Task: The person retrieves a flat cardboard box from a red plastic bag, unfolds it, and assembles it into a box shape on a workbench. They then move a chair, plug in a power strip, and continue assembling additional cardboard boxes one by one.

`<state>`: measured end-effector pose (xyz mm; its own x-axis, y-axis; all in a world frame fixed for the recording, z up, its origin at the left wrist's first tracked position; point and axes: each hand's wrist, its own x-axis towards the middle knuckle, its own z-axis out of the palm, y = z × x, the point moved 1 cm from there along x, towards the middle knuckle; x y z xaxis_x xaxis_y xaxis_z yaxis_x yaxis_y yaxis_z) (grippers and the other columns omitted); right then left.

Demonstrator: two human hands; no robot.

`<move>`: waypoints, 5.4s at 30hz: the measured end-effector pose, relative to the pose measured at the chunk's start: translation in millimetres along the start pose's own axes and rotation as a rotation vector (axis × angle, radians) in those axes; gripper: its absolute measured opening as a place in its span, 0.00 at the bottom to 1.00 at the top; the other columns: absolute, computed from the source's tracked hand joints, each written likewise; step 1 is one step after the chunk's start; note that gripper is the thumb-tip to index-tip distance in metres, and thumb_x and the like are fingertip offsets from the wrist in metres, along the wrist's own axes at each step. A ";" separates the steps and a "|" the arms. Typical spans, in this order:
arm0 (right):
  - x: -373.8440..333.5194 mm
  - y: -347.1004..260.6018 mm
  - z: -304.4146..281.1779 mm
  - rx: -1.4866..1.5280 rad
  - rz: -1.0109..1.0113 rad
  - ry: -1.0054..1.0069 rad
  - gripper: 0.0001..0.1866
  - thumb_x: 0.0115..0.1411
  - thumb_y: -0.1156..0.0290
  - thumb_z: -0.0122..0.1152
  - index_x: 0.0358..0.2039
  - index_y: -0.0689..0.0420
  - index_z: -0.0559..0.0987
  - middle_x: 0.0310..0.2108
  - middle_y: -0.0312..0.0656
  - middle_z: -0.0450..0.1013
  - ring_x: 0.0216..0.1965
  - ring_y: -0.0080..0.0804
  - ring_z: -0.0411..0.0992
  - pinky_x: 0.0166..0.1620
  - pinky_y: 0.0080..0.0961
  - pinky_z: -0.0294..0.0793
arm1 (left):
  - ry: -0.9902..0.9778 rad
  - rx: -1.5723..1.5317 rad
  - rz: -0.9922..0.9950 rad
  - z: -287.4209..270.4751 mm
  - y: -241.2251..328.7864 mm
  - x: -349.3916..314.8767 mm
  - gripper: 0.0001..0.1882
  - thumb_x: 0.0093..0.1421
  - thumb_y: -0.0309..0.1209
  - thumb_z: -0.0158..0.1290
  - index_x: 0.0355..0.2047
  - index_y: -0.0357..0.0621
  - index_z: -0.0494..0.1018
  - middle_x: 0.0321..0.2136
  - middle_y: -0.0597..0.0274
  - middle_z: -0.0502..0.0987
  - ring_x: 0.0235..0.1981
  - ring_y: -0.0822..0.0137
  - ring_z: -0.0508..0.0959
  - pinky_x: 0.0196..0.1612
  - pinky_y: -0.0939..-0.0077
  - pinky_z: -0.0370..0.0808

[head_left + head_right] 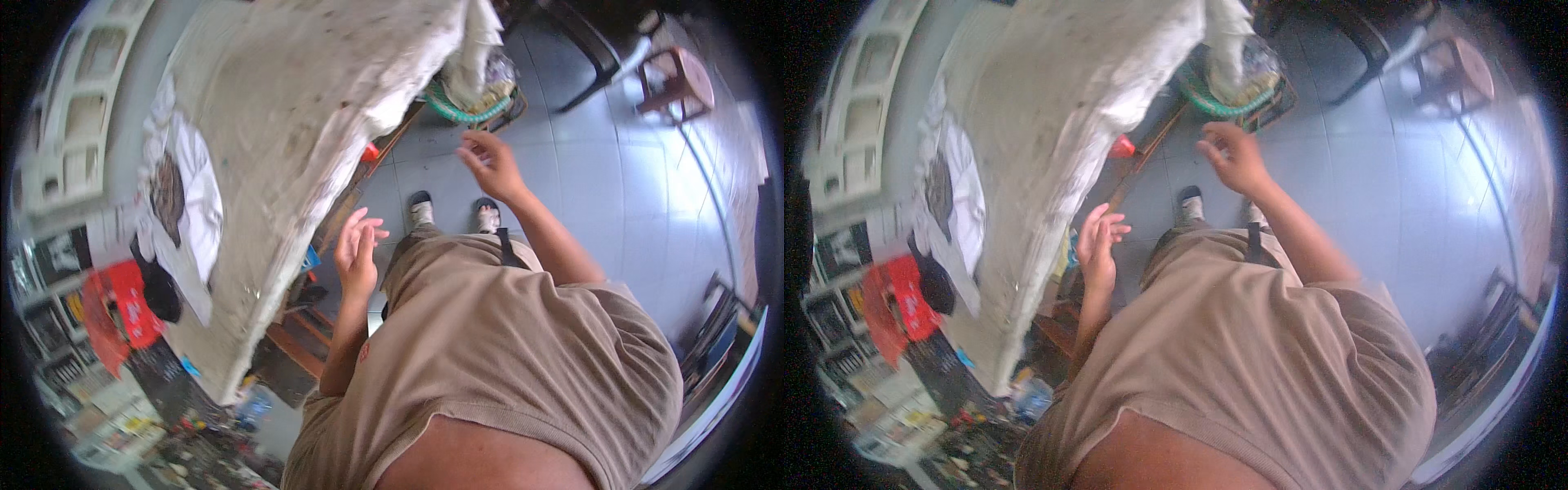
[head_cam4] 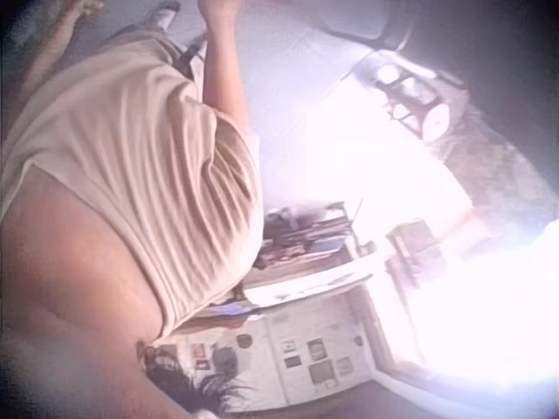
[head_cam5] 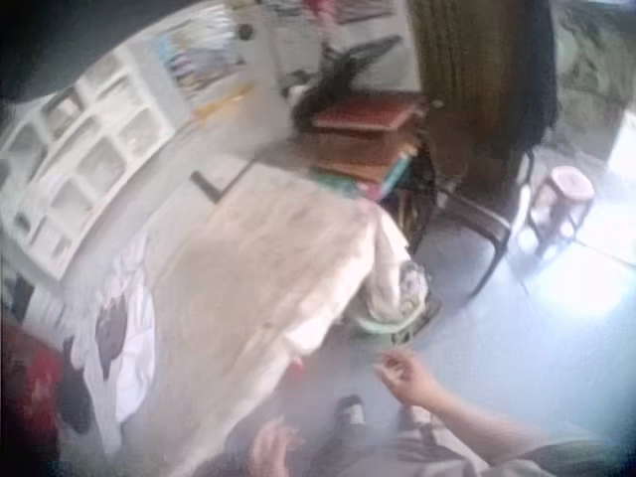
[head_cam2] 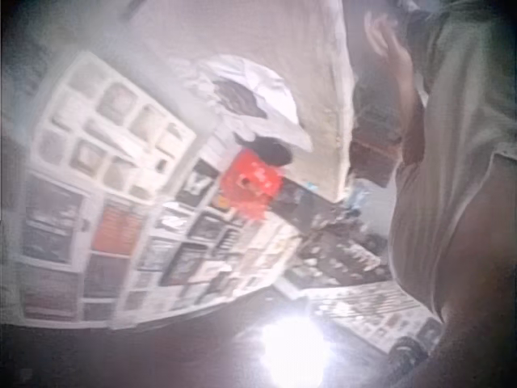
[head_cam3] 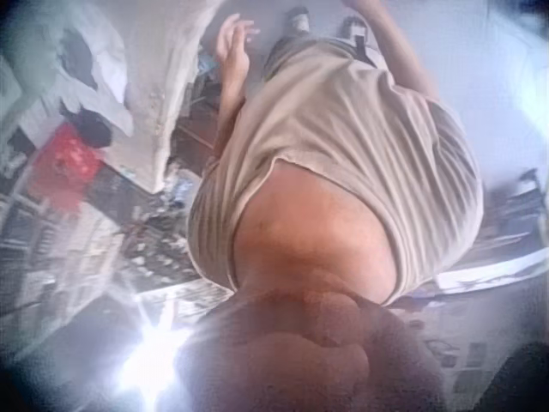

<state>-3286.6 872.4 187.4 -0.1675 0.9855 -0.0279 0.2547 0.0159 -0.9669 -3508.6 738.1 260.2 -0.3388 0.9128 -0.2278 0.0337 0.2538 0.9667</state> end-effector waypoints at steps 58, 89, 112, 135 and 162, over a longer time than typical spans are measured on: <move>-136.3 276.9 215.6 1.065 0.961 0.039 0.16 0.57 0.72 0.51 0.45 0.62 0.67 0.37 0.37 0.67 0.36 0.22 0.67 0.38 0.19 0.68 | 0.294 -0.322 -0.093 -25.3 -105.7 230.5 0.21 0.53 0.36 0.48 0.48 0.42 0.65 0.45 0.54 0.69 0.46 0.52 0.70 0.45 0.54 0.69; 168.9 101.5 84.3 -0.155 -0.141 0.019 0.09 0.39 0.73 0.50 0.24 0.58 0.73 0.25 0.48 0.71 0.29 0.46 0.69 0.34 0.41 0.67 | 0.362 -0.272 -0.132 -98.9 -162.9 193.7 0.30 0.55 0.46 0.42 0.54 0.42 0.58 0.54 0.54 0.60 0.54 0.53 0.62 0.54 0.51 0.61; 240.4 154.9 114.2 -0.107 0.139 -0.139 0.30 0.38 0.54 0.66 0.36 0.66 0.74 0.36 0.57 0.71 0.38 0.47 0.71 0.42 0.31 0.69 | 0.248 -0.534 -0.146 -102.1 -203.4 182.5 0.29 0.51 0.43 0.44 0.51 0.40 0.61 0.50 0.54 0.66 0.51 0.54 0.65 0.52 0.53 0.62; 199.6 53.1 52.3 0.441 0.213 -0.082 0.22 0.47 0.70 0.58 0.43 0.65 0.70 0.41 0.45 0.70 0.44 0.35 0.68 0.48 0.28 0.65 | 0.051 -0.844 -0.206 -119.5 -188.7 125.6 0.28 0.44 0.32 0.50 0.48 0.37 0.63 0.46 0.53 0.69 0.47 0.58 0.69 0.49 0.63 0.67; -130.9 74.7 -46.6 -0.358 0.587 -0.505 0.21 0.45 0.59 0.60 0.32 0.66 0.77 0.24 0.40 0.73 0.25 0.26 0.70 0.27 0.24 0.67 | 0.340 -0.808 -0.693 0.0 -168.6 -283.1 0.16 0.42 0.26 0.51 0.34 0.38 0.70 0.29 0.60 0.73 0.31 0.67 0.74 0.38 0.72 0.71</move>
<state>-3201.3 752.4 130.6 -0.2971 0.6584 -0.6915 0.7049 -0.3373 -0.6240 -3418.4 436.9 161.7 -0.2912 0.4881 -0.8228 -0.8417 0.2782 0.4628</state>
